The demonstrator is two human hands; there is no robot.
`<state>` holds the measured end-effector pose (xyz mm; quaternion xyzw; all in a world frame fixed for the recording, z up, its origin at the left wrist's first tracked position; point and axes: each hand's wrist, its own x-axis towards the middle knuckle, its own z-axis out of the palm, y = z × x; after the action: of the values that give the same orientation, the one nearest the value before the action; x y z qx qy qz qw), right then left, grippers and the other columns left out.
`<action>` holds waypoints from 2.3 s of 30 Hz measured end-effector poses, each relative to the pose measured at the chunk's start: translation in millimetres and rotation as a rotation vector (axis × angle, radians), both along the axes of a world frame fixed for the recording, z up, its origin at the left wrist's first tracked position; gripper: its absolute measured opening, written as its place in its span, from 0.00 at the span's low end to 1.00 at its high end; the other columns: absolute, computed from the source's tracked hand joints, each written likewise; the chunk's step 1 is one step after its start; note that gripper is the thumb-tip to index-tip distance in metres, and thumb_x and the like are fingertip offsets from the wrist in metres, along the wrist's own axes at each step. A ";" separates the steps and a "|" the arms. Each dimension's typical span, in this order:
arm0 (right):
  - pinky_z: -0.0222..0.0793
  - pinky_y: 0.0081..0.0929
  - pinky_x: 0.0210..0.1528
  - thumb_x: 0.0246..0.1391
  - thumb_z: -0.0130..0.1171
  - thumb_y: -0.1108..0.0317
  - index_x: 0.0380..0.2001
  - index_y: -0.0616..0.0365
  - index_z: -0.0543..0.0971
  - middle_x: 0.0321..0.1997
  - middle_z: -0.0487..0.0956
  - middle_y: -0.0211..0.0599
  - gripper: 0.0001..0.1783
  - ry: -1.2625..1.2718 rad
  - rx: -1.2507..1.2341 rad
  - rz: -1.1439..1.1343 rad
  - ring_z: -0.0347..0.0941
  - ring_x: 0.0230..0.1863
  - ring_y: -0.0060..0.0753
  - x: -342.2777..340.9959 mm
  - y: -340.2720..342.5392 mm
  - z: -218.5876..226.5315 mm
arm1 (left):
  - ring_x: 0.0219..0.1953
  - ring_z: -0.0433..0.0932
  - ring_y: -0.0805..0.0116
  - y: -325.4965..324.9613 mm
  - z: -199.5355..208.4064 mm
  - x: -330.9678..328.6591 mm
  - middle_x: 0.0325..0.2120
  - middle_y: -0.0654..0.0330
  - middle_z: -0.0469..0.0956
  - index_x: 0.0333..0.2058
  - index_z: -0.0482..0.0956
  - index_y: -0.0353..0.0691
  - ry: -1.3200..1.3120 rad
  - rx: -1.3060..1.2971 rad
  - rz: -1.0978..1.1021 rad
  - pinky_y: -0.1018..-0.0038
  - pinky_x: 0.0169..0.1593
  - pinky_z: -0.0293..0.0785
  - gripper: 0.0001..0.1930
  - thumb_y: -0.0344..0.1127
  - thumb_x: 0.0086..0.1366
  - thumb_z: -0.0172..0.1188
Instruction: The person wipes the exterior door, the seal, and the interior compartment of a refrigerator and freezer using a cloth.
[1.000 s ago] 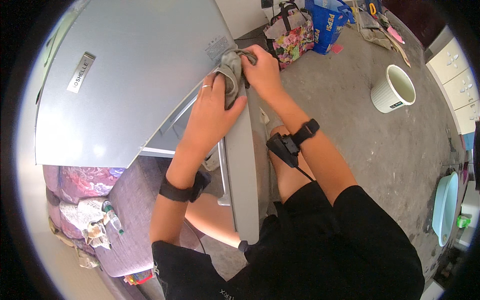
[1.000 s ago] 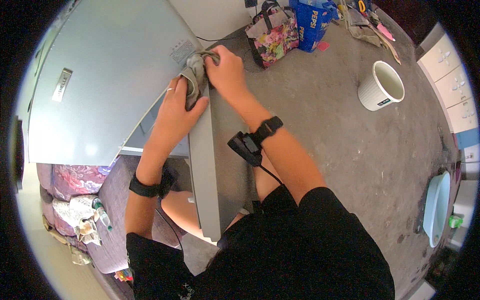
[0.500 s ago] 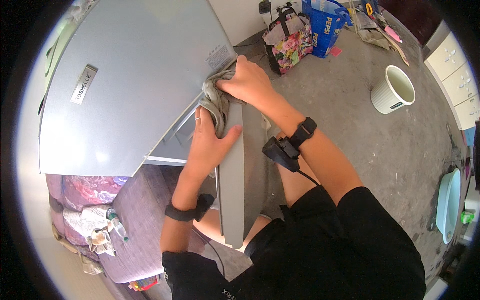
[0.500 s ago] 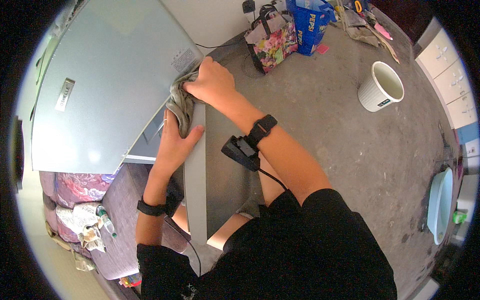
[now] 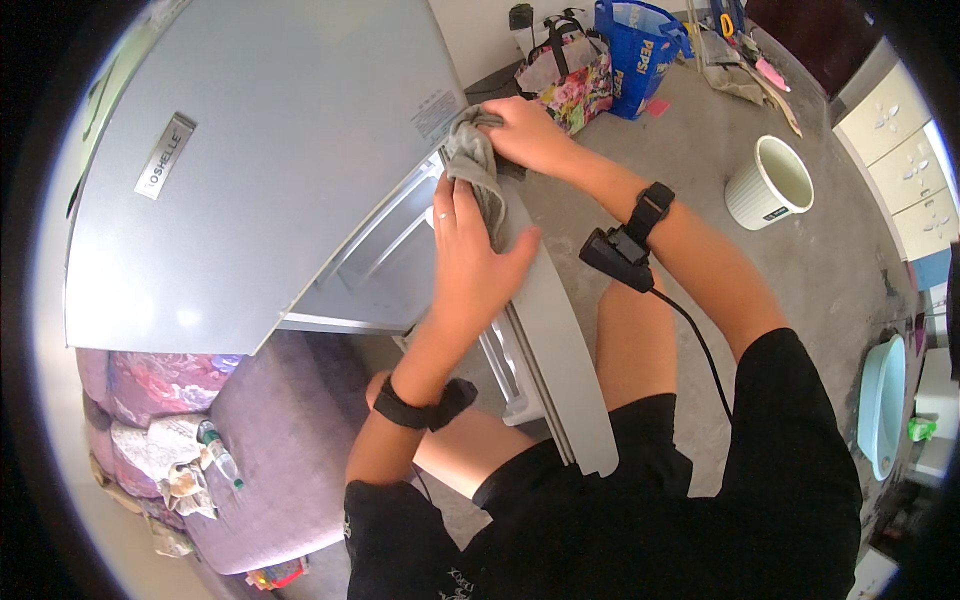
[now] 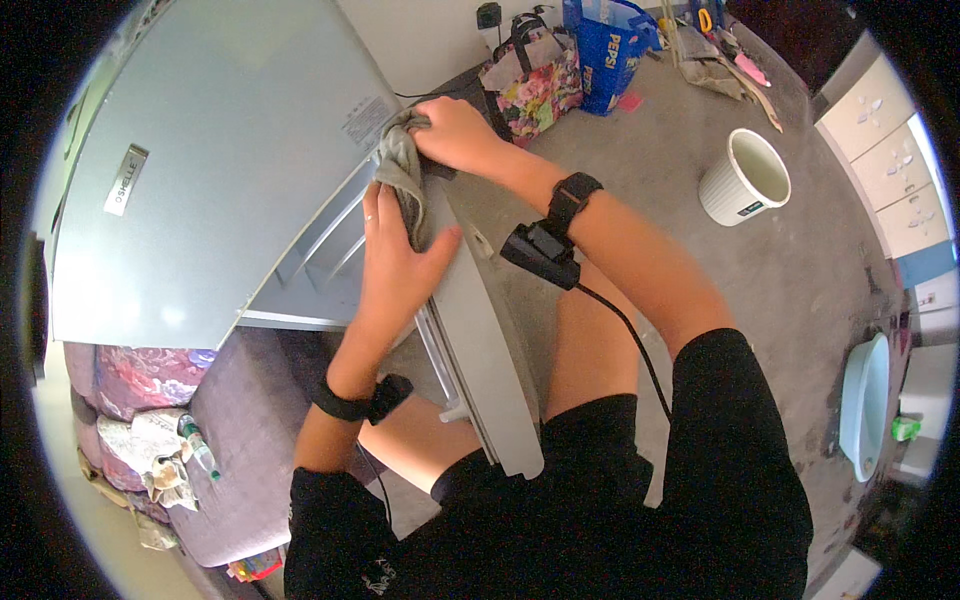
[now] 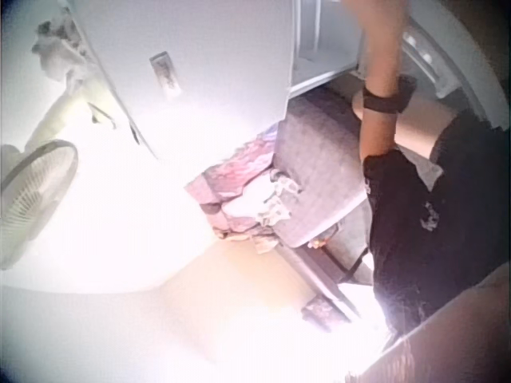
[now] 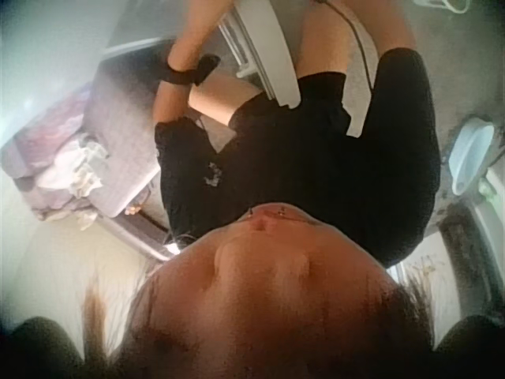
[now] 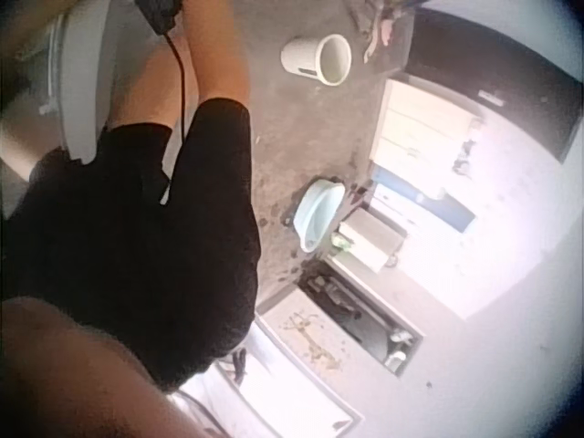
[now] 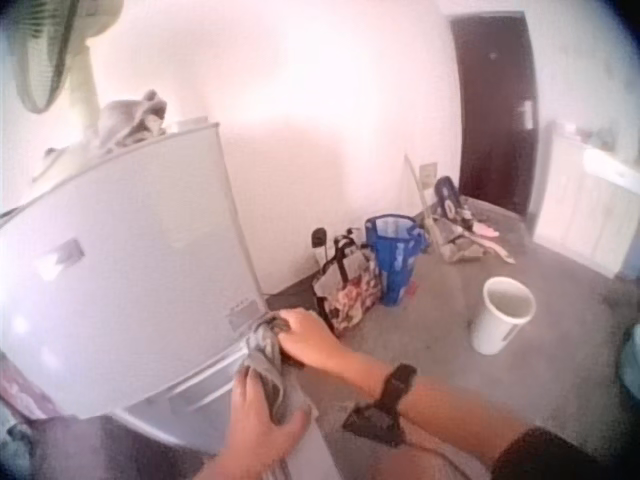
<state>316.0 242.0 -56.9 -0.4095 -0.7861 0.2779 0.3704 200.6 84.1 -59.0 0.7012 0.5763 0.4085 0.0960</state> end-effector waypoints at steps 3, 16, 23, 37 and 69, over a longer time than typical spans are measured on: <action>0.71 0.32 0.46 0.53 0.55 0.63 0.43 0.62 0.82 0.41 0.84 0.41 0.18 0.342 -0.291 0.119 0.78 0.42 0.35 11.8 9.9 -11.8 | 0.60 0.62 0.34 25.1 3.0 -13.4 0.59 0.31 0.60 0.57 0.61 0.21 0.059 0.033 -0.023 0.54 0.63 0.62 0.37 0.39 0.55 0.65; 0.71 0.34 0.49 0.51 0.63 0.56 0.48 0.62 0.75 0.42 0.81 0.49 0.26 0.203 -0.150 -0.116 0.78 0.46 0.42 4.7 0.8 -18.6 | 0.38 0.76 0.52 51.4 6.2 -22.7 0.32 0.50 0.77 0.29 0.77 0.33 0.423 0.359 0.124 0.60 0.41 0.76 0.11 0.36 0.52 0.60; 0.71 0.28 0.43 0.48 0.63 0.64 0.45 0.61 0.77 0.37 0.81 0.39 0.21 0.076 -0.010 -0.027 0.77 0.39 0.29 43.8 -22.6 -25.5 | 0.40 0.76 0.53 22.1 6.8 -15.5 0.32 0.52 0.77 0.27 0.78 0.33 0.323 0.350 0.016 0.62 0.40 0.79 0.09 0.33 0.50 0.61; 0.64 0.14 0.34 0.50 0.63 0.63 0.43 0.57 0.72 0.38 0.73 0.25 0.19 0.188 -0.683 0.189 0.68 0.36 0.14 111.2 -218.2 44.0 | 0.53 0.72 0.51 -158.0 2.6 18.1 0.54 0.50 0.71 0.41 0.78 0.32 -0.020 0.027 -0.404 0.67 0.51 0.76 0.25 0.35 0.41 0.67; 0.66 0.22 0.36 0.43 0.71 0.74 0.27 0.62 0.78 0.27 0.74 0.34 0.10 -0.201 0.421 -0.059 0.71 0.30 0.29 29.7 -187.2 14.7 | 0.42 0.75 0.59 -121.4 -10.0 -22.9 0.36 0.59 0.77 0.32 0.80 0.33 -0.088 0.202 -0.166 0.69 0.44 0.79 0.10 0.27 0.48 0.59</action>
<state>345.7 54.8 -42.2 -0.3716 -0.8474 0.0549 0.3752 177.6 -37.3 -69.0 0.7339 0.4678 0.4853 0.0835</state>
